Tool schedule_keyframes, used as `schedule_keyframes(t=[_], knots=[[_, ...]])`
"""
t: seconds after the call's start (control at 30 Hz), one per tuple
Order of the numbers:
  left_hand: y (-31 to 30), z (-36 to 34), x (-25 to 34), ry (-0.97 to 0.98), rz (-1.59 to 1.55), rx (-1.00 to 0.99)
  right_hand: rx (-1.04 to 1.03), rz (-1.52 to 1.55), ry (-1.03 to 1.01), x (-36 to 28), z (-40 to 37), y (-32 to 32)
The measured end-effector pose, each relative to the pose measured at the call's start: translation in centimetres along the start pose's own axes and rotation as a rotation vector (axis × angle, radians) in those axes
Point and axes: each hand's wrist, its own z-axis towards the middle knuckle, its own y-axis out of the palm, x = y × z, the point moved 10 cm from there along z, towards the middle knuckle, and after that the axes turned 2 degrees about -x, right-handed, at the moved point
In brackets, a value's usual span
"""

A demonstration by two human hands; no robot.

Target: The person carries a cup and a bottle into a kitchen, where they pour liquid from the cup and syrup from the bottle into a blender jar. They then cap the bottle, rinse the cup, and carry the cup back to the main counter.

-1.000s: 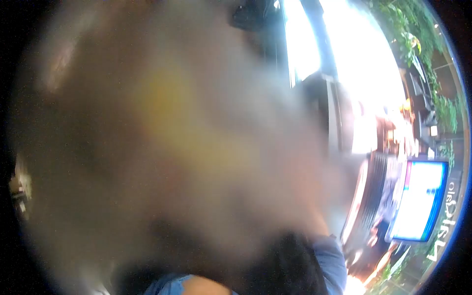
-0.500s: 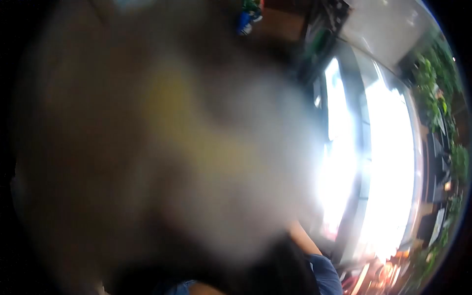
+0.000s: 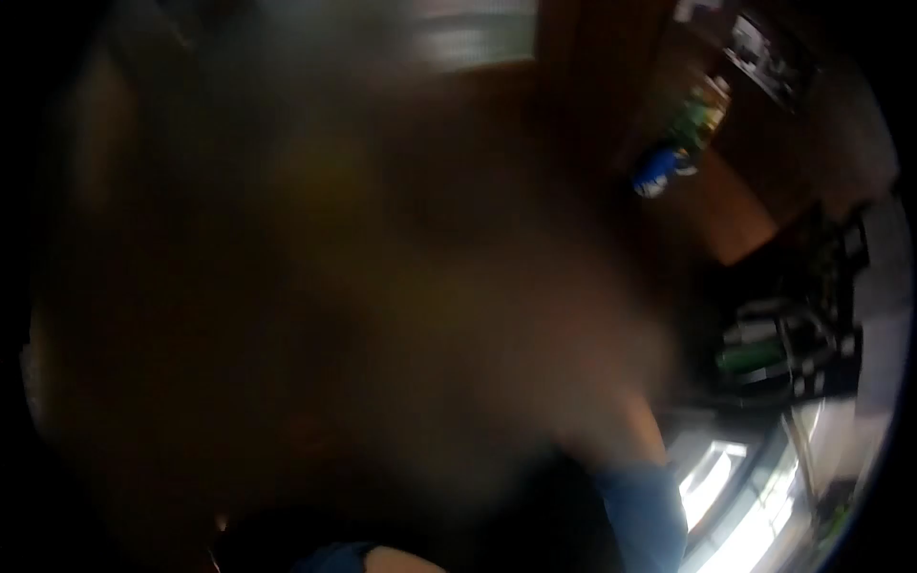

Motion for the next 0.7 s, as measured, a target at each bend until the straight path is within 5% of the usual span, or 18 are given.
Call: schedule_keyframes(t=[0.1, 0.27, 0.4, 0.57, 0.7], knots=[[-2.4, 6.7, -2.8, -0.034, 0.028, 0.100, 0.026, -0.136, -0.029, 5.1, 8.8, -0.3], [-7.5, 15.4, -4.7, -0.183, 0.046, 0.267, -0.417, -0.170, -0.098, 11.7, 22.8, 4.2], [-12.0, 18.2, -7.5, -0.214, 0.024, 0.585, -0.377, -0.263, -0.445, 11.4, 35.7, 7.3], [-18.6, 19.7, -8.1, -0.452, 0.040, 0.887, -0.113, -0.079, -1.086, -3.9, 51.9, 12.7], [-24.3, 18.9, -9.7, -0.471, -0.086, 1.193, 0.060, -0.217, -1.417, -15.0, 61.0, 21.2]])
